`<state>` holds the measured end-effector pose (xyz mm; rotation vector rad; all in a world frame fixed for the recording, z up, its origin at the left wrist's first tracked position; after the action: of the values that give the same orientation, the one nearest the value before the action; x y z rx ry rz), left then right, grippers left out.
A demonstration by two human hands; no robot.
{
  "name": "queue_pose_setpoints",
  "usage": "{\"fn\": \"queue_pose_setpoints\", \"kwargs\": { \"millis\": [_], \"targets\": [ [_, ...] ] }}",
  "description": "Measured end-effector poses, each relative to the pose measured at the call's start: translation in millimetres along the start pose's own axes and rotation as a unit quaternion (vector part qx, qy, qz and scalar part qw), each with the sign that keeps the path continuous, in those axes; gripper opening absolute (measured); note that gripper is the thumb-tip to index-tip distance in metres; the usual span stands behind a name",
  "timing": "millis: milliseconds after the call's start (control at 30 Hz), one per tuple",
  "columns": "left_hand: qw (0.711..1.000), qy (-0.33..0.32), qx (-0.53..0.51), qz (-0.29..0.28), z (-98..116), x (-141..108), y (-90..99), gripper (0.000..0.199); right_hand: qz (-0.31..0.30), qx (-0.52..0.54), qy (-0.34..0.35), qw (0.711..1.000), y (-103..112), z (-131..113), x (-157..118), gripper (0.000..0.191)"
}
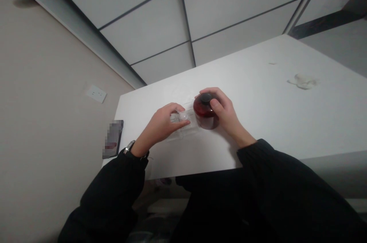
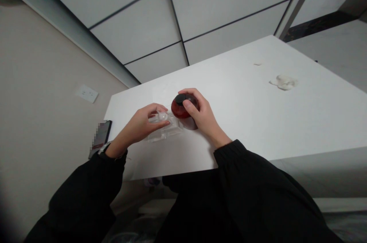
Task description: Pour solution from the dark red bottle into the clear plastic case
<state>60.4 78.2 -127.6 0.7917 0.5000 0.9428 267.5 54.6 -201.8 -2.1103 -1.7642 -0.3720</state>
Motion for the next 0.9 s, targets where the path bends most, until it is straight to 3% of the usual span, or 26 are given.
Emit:
{"fn": "queue_pose_setpoints", "kwargs": {
  "millis": [167,233,433,900],
  "targets": [
    [0.991,-0.003,0.114,-0.073,7,-12,9.1,0.097,-0.002,0.002,0.001,1.0,1,0,0,0.056],
    [0.985,0.002,0.142,-0.097,8,-16,10.4,0.108,-0.003,0.006,0.003,1.0,0,0,0,0.056],
    [0.981,0.046,0.163,-0.089,6,-18,8.6,0.115,0.0,0.009,0.009,1.0,-1,-1,1,0.054],
    [0.985,-0.008,0.156,-0.073,-3,-15,6.9,0.104,-0.003,0.005,0.005,1.0,-1,-1,2,0.054]
  ]
}}
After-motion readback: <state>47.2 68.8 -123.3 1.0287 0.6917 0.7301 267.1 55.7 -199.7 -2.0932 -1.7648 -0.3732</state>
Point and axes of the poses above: each hand's wrist, its own x-axis towards the middle knuckle, its own y-axis out of the back of the hand, z = x × y, the point moved 3 cm from there along x, towards the middle knuckle, and after that the axes turned 4 degrees about -x, right-handed, at the moved point
